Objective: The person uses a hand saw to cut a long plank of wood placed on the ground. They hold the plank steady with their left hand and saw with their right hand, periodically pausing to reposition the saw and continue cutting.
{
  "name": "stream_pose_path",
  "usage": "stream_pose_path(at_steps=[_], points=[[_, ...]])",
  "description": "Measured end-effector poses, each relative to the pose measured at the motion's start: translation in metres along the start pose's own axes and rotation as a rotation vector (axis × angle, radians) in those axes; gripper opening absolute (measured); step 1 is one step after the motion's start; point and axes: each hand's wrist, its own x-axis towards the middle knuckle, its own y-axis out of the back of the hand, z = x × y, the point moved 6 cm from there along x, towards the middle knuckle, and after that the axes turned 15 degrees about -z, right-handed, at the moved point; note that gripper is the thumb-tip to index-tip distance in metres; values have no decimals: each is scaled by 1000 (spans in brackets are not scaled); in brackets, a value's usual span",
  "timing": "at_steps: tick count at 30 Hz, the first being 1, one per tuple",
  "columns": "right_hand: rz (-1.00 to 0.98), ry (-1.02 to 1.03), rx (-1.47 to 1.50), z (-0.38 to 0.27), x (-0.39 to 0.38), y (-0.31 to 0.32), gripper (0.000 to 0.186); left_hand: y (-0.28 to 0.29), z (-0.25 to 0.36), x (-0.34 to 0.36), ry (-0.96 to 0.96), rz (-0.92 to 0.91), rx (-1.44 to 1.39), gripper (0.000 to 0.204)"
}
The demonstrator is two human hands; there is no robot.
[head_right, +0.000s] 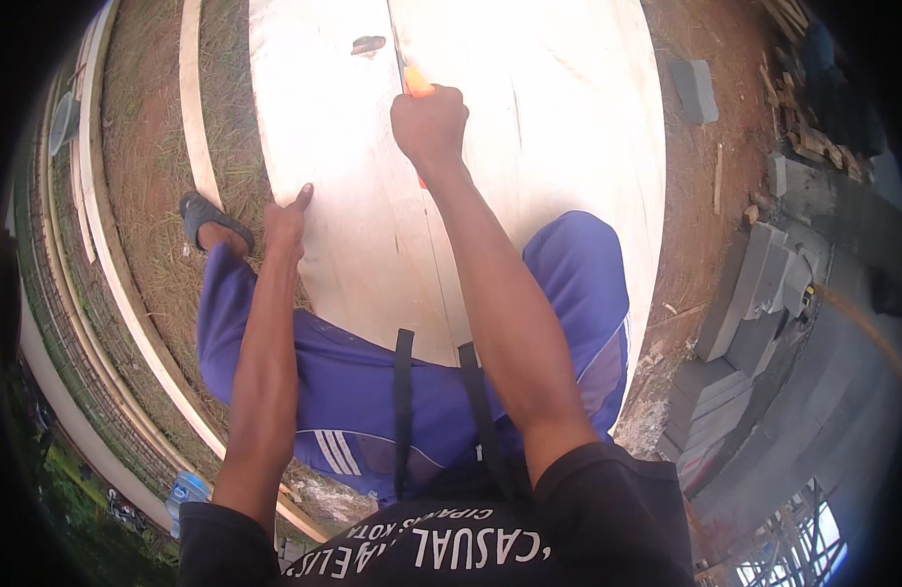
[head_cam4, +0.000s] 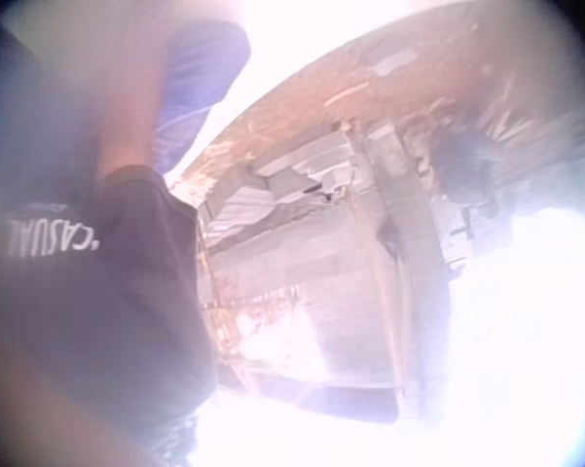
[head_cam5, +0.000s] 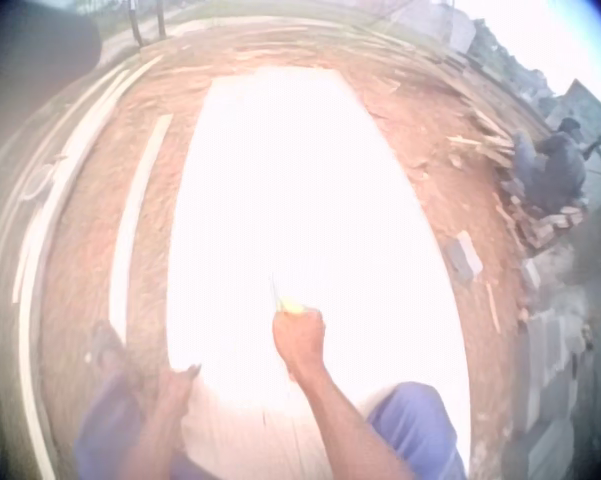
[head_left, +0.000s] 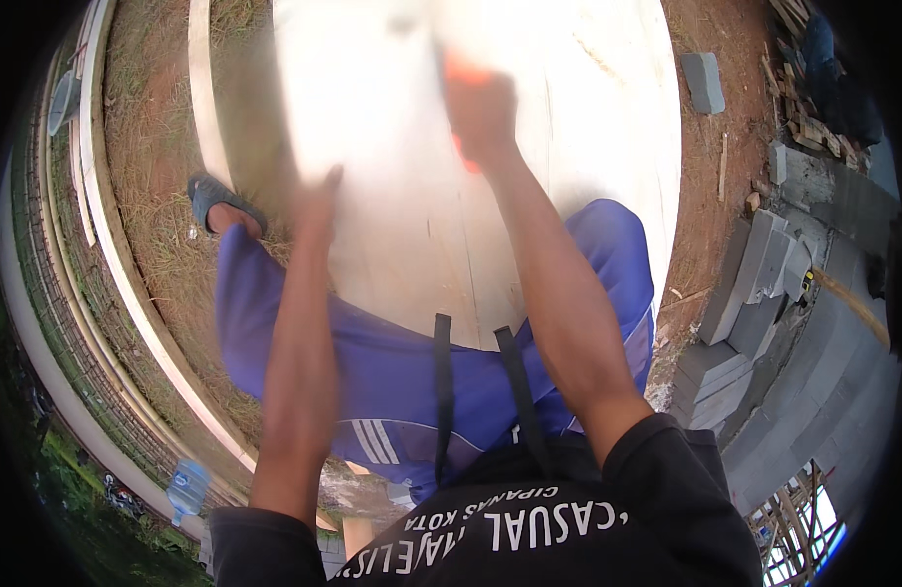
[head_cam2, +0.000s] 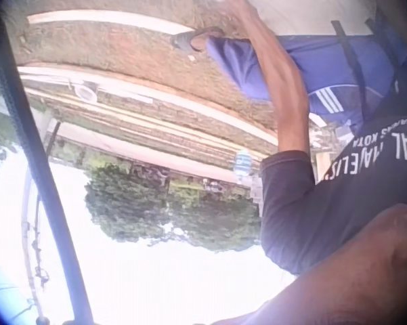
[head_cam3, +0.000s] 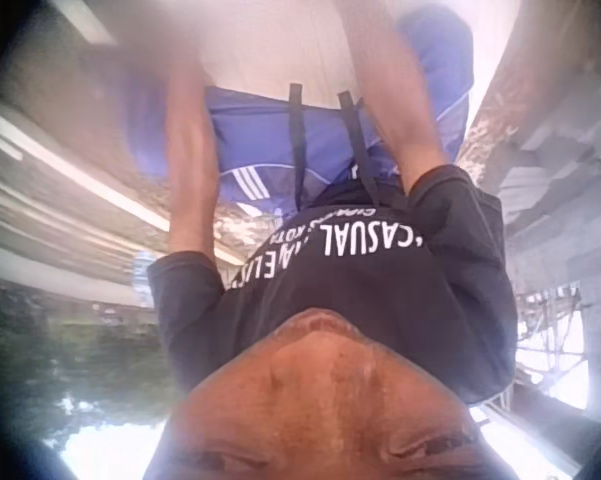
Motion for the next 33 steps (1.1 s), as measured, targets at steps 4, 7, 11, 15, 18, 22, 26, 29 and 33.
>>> stream_pose_path(at_steps=[4, 7, 11, 15, 18, 22, 26, 29, 33], points=[[-12, 32, 46, 9, -115, -4, 11, 17, 6, -14, 77, 72, 98, 62], [64, -34, 118, 35, -234, 36, 39, -7, 34, -27, 113, 60, 79, 60], [38, -83, 32, 25, -138, 9, 16, 10, 17, -27, 109, -9, -35, 57], [-1, -52, 7, -3, -26, -8, 19, -3, 12, -23, 123, 11, 33, 54], [-9, -103, 136, 20, -121, 2, 10, 12, 10, -27, 83, 53, -92, 54], [21, -43, 140, 24, -237, 33, 42, 6, 52, -48, 227, 28, -32, 56], [14, -111, 123, 14, -101, 2, 10, 11, 37, -47, 187, 24, -20, 60], [-11, -148, 123, -7, -23, 1, 17, -7, 25, -36, 154, 52, 30, 62], [18, -46, 171, 37, -182, 17, 26, 4, 22, -30, 145, 89, -1, 63]])
